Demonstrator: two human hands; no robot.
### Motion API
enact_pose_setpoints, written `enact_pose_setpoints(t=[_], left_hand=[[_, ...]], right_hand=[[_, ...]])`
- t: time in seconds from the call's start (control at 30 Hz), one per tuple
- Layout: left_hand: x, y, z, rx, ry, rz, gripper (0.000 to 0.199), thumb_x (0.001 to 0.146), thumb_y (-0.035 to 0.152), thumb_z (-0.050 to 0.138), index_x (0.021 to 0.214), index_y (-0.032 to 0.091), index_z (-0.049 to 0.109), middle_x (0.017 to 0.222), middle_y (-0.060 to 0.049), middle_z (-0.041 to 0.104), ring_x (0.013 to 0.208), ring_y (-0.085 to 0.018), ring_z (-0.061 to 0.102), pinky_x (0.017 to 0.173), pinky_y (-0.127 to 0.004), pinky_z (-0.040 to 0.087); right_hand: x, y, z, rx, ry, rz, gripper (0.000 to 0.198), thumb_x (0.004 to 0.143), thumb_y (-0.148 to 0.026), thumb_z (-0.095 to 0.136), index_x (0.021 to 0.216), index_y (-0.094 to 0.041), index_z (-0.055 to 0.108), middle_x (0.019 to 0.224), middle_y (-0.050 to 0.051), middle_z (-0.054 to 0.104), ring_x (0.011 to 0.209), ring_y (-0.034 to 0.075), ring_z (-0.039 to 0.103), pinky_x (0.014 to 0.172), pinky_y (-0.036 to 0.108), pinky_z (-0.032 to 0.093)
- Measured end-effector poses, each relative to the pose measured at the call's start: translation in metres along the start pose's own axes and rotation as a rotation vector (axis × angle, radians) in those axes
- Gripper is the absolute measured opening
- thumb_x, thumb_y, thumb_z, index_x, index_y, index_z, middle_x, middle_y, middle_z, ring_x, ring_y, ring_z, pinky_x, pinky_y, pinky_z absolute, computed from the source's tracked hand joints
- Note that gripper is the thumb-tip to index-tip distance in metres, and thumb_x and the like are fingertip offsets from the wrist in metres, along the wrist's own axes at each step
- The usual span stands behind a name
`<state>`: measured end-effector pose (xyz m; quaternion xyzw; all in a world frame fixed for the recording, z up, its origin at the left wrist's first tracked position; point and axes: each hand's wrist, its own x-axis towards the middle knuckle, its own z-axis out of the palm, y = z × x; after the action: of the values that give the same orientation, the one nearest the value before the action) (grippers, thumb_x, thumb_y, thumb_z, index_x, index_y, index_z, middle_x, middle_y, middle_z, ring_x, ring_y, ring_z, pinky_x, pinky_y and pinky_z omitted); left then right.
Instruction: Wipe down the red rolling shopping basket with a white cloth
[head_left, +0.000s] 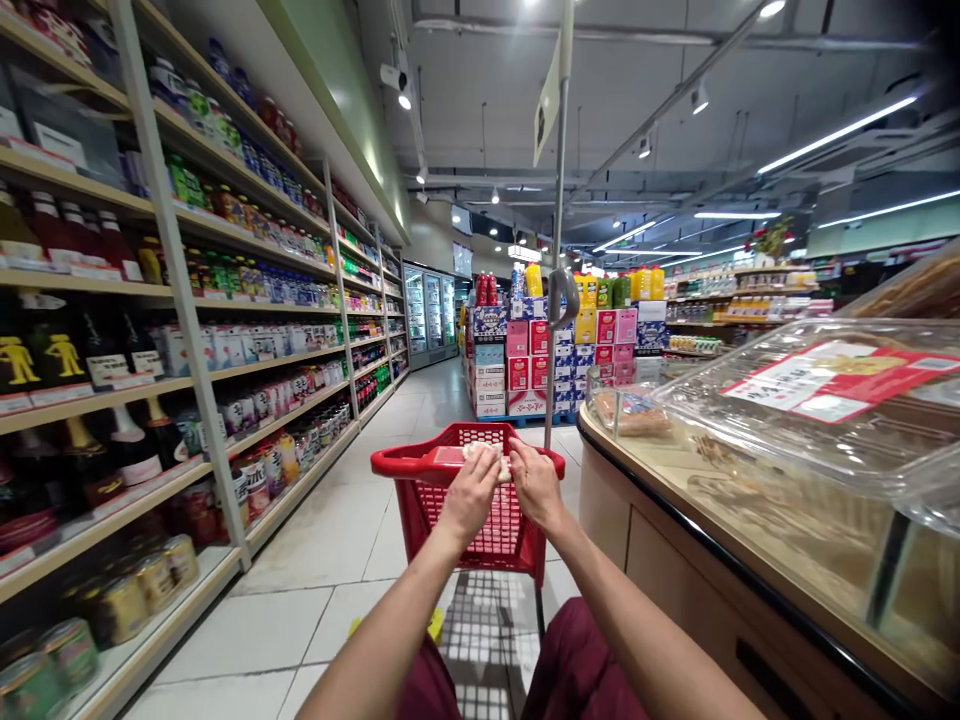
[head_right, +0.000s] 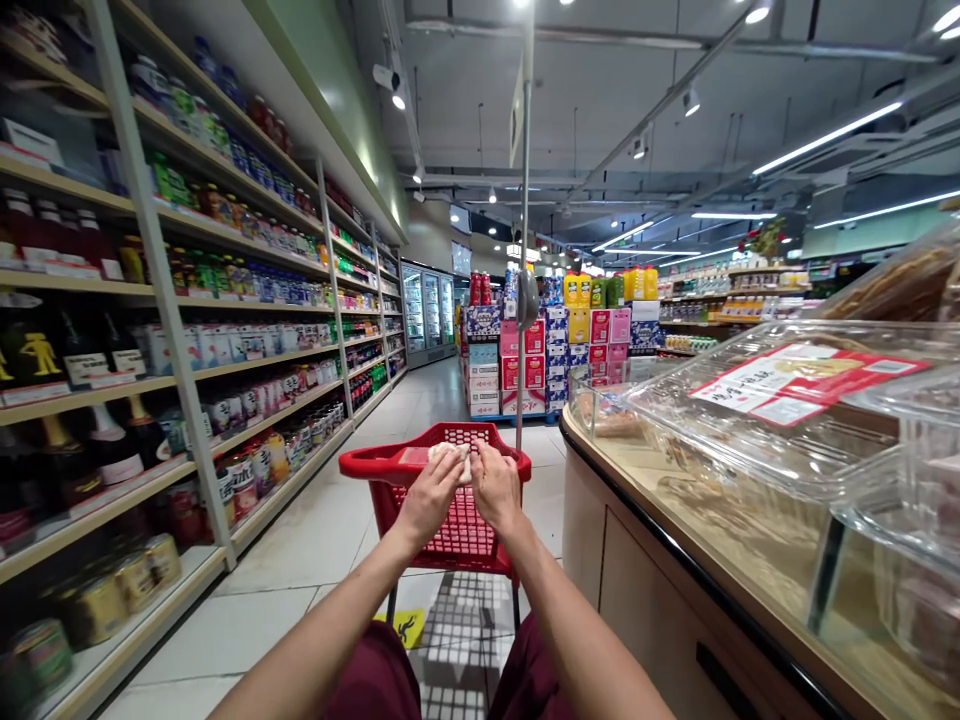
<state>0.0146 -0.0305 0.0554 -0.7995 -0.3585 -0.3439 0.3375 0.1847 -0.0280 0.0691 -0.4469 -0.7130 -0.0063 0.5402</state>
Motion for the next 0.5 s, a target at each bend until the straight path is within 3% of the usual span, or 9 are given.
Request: enact_pose_setpoints(t=[0.07,0.13,0.2,0.37,0.43,0.5], left_hand=[[-0.011,-0.015,-0.004,0.019,0.031,-0.065,0.036,0.085,0.012,0.035,0.117,0.016,0.051,0.124,-0.008,0.053,0.122,-0.020,0.041,0.100,-0.040,0.040],[-0.022,-0.033,-0.010,0.057,0.111,-0.265,0.037,0.085,0.015,0.034,0.118,0.016,0.050,0.122,-0.010,0.055,0.120,-0.021,0.043,0.099,-0.043,0.042],[-0.026,-0.040,-0.012,0.058,0.136,-0.349,0.036,0.086,0.017,0.035,0.118,0.018,0.051,0.120,-0.009,0.056,0.120,-0.022,0.043,0.098,-0.046,0.042],[-0.012,-0.016,0.002,-0.041,0.006,-0.039,0.039,0.085,0.012,0.034,0.121,0.017,0.048,0.127,-0.008,0.051,0.125,-0.020,0.037,0.102,-0.042,0.039],[-0.013,-0.024,0.000,-0.044,0.016,-0.071,0.040,0.084,0.012,0.034,0.121,0.017,0.048,0.126,-0.008,0.052,0.123,-0.020,0.040,0.101,-0.043,0.040],[-0.020,-0.041,-0.006,-0.011,0.076,-0.241,0.038,0.084,0.014,0.034,0.118,0.017,0.051,0.119,-0.009,0.057,0.118,-0.021,0.045,0.099,-0.045,0.041]], right_hand=[[-0.003,0.000,-0.001,-0.013,-0.035,-0.041,0.041,0.091,-0.031,0.026,0.113,-0.016,0.057,0.112,0.008,0.062,0.104,0.018,0.056,0.092,0.035,0.039],[-0.004,-0.002,-0.002,-0.024,-0.069,-0.051,0.041,0.091,-0.030,0.026,0.112,-0.016,0.058,0.111,0.007,0.062,0.103,0.017,0.056,0.091,0.035,0.038],[-0.004,-0.007,0.000,-0.057,-0.085,-0.041,0.040,0.091,-0.029,0.026,0.113,-0.018,0.057,0.112,0.006,0.062,0.102,0.018,0.056,0.091,0.035,0.037],[-0.001,-0.021,0.009,-0.115,-0.089,-0.037,0.040,0.091,-0.033,0.028,0.113,-0.017,0.057,0.110,0.007,0.063,0.098,0.020,0.057,0.088,0.036,0.037],[-0.001,-0.019,0.011,-0.095,-0.082,-0.042,0.041,0.091,-0.033,0.027,0.114,-0.016,0.057,0.109,0.008,0.063,0.097,0.020,0.058,0.086,0.034,0.039],[-0.002,-0.016,0.010,-0.066,-0.070,-0.061,0.042,0.091,-0.031,0.026,0.115,-0.015,0.056,0.109,0.008,0.063,0.096,0.019,0.058,0.085,0.033,0.040]])
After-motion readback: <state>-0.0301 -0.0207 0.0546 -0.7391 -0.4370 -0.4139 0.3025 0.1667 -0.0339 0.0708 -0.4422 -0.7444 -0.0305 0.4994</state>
